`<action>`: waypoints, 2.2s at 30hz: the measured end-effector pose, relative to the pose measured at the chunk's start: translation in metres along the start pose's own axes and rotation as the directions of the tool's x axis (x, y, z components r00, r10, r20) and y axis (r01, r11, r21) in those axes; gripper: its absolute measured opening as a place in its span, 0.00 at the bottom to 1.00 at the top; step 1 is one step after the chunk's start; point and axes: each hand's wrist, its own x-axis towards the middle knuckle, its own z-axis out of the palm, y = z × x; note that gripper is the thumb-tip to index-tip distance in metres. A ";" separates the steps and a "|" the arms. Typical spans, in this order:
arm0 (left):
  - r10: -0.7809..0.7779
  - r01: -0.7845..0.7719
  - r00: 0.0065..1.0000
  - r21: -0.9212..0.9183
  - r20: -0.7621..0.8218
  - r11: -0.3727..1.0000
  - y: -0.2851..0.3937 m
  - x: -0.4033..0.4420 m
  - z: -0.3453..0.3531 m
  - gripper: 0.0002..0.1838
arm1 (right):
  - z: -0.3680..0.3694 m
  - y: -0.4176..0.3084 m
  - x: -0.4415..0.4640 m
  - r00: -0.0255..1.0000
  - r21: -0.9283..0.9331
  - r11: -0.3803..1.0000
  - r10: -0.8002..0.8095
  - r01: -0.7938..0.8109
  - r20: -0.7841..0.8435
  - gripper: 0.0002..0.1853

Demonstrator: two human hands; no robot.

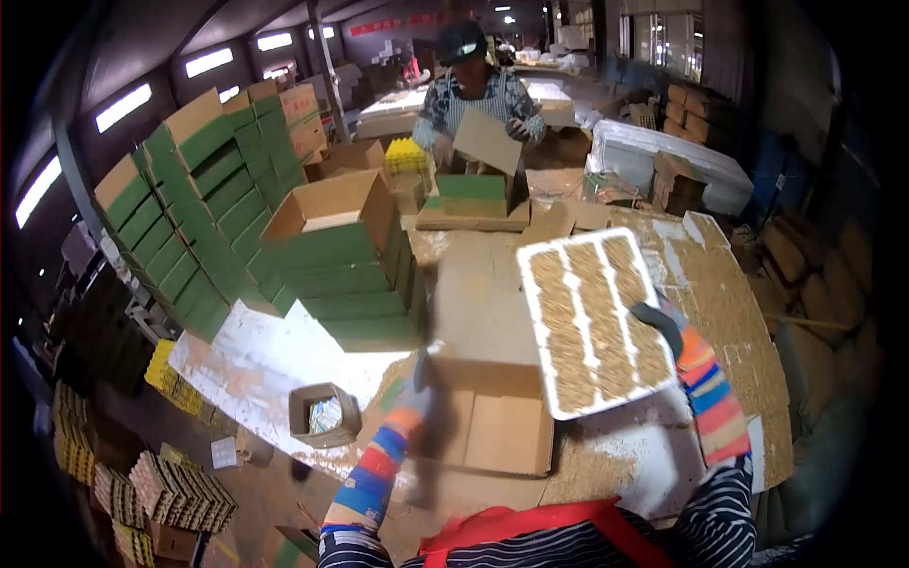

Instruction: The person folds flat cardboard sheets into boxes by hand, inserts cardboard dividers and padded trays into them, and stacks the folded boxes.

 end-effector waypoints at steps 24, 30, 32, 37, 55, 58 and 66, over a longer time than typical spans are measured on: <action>0.265 -0.284 0.959 -0.317 -0.102 0.905 -0.026 0.003 0.003 0.16 | 0.135 0.139 0.063 0.639 -0.640 0.060 0.039 0.766 0.768 0.16; -0.220 -0.091 0.862 -0.566 -0.457 0.819 -0.103 -0.013 -0.096 0.14 | 0.092 0.155 0.007 0.663 -0.824 -0.009 0.598 0.567 0.450 0.22; -0.195 0.244 0.865 0.048 -0.463 0.969 -0.166 -0.009 -0.119 0.18 | 0.071 0.203 0.009 0.628 -0.807 0.036 0.607 0.589 0.486 0.22; -0.281 0.251 0.959 0.557 -0.032 0.792 -0.192 0.011 -0.120 0.23 | 0.116 0.146 0.041 0.464 -0.839 0.160 0.772 0.520 0.434 0.21; -0.352 0.489 0.866 0.461 -0.354 0.741 -0.198 -0.004 -0.092 0.19 | 0.053 0.265 0.262 0.890 -0.929 -0.193 0.399 0.316 0.220 0.61; -0.269 0.478 0.852 0.458 -0.449 0.750 -0.209 -0.016 -0.086 0.14 | 0.003 0.268 0.245 0.939 -0.990 -0.043 0.323 0.136 0.115 0.62; 0.115 0.296 0.784 0.531 -0.609 0.794 -0.145 -0.031 -0.086 0.14 | -0.098 0.212 0.111 0.755 -0.886 -0.102 0.485 -0.452 -0.441 0.57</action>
